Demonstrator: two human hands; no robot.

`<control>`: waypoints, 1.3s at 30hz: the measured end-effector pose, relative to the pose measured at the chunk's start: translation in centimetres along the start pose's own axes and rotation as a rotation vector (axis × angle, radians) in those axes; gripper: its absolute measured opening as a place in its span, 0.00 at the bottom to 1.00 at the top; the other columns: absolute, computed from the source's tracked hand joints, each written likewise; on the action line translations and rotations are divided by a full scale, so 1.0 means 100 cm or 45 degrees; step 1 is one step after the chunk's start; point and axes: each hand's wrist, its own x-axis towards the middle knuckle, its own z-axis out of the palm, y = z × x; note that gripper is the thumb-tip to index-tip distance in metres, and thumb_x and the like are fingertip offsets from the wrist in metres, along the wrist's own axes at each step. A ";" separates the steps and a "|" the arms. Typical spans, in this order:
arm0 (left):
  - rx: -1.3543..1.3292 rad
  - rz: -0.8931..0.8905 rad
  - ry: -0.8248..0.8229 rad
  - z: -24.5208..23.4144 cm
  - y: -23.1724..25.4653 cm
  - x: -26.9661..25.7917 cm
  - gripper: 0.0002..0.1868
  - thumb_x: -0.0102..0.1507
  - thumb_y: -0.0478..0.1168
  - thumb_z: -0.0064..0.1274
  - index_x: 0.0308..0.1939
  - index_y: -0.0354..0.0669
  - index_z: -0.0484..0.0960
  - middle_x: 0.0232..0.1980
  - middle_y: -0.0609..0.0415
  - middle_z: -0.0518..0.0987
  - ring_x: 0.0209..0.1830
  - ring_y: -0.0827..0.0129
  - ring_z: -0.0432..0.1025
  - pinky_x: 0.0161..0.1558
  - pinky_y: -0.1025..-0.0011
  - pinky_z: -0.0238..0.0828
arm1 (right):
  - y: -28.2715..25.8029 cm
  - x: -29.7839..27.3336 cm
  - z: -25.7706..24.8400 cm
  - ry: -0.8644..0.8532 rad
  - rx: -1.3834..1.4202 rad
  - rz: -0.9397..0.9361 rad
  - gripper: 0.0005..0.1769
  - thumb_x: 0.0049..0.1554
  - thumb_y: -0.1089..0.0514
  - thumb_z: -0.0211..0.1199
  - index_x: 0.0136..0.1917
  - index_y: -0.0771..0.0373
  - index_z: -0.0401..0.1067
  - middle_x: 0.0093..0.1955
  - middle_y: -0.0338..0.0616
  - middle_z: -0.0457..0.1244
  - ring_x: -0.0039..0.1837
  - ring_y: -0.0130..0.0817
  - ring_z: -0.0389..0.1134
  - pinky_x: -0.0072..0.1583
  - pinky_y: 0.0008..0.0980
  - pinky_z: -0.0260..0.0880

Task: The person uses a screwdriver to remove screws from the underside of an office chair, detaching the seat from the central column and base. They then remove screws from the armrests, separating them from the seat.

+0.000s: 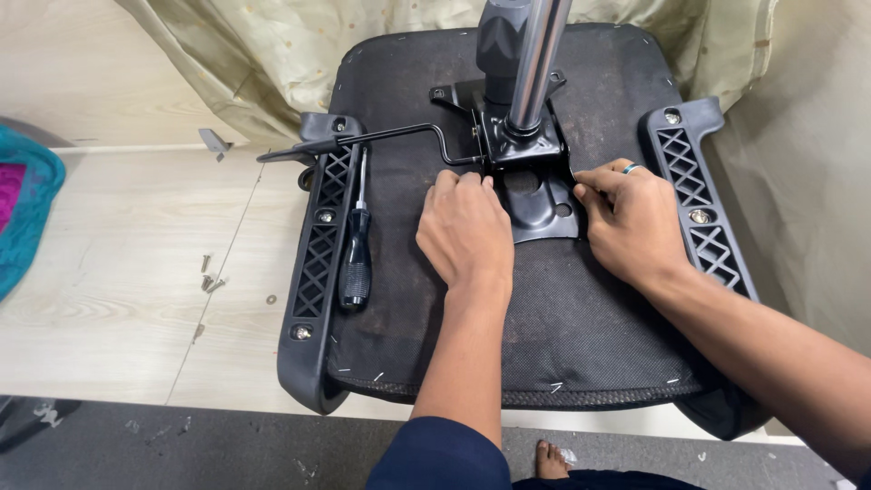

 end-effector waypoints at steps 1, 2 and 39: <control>0.000 -0.010 -0.026 -0.002 0.000 0.000 0.13 0.67 0.43 0.54 0.34 0.39 0.86 0.40 0.53 0.80 0.41 0.63 0.77 0.42 0.64 0.77 | -0.001 -0.002 0.000 0.001 0.010 0.005 0.09 0.60 0.65 0.64 0.54 0.67 0.80 0.46 0.53 0.69 0.42 0.43 0.70 0.45 0.38 0.69; 0.000 -0.021 -0.048 -0.004 0.001 0.001 0.13 0.67 0.44 0.54 0.34 0.39 0.86 0.39 0.53 0.80 0.40 0.63 0.77 0.42 0.64 0.77 | -0.001 -0.002 0.000 0.002 0.021 0.005 0.09 0.60 0.65 0.64 0.54 0.67 0.79 0.45 0.52 0.69 0.42 0.43 0.70 0.46 0.38 0.69; 0.361 0.044 -0.306 -0.043 -0.002 -0.020 0.22 0.55 0.49 0.67 0.42 0.34 0.81 0.45 0.47 0.81 0.48 0.60 0.75 0.53 0.66 0.71 | 0.010 0.021 -0.003 -0.376 -0.330 -0.408 0.16 0.61 0.59 0.58 0.36 0.74 0.70 0.40 0.65 0.63 0.48 0.62 0.65 0.55 0.53 0.66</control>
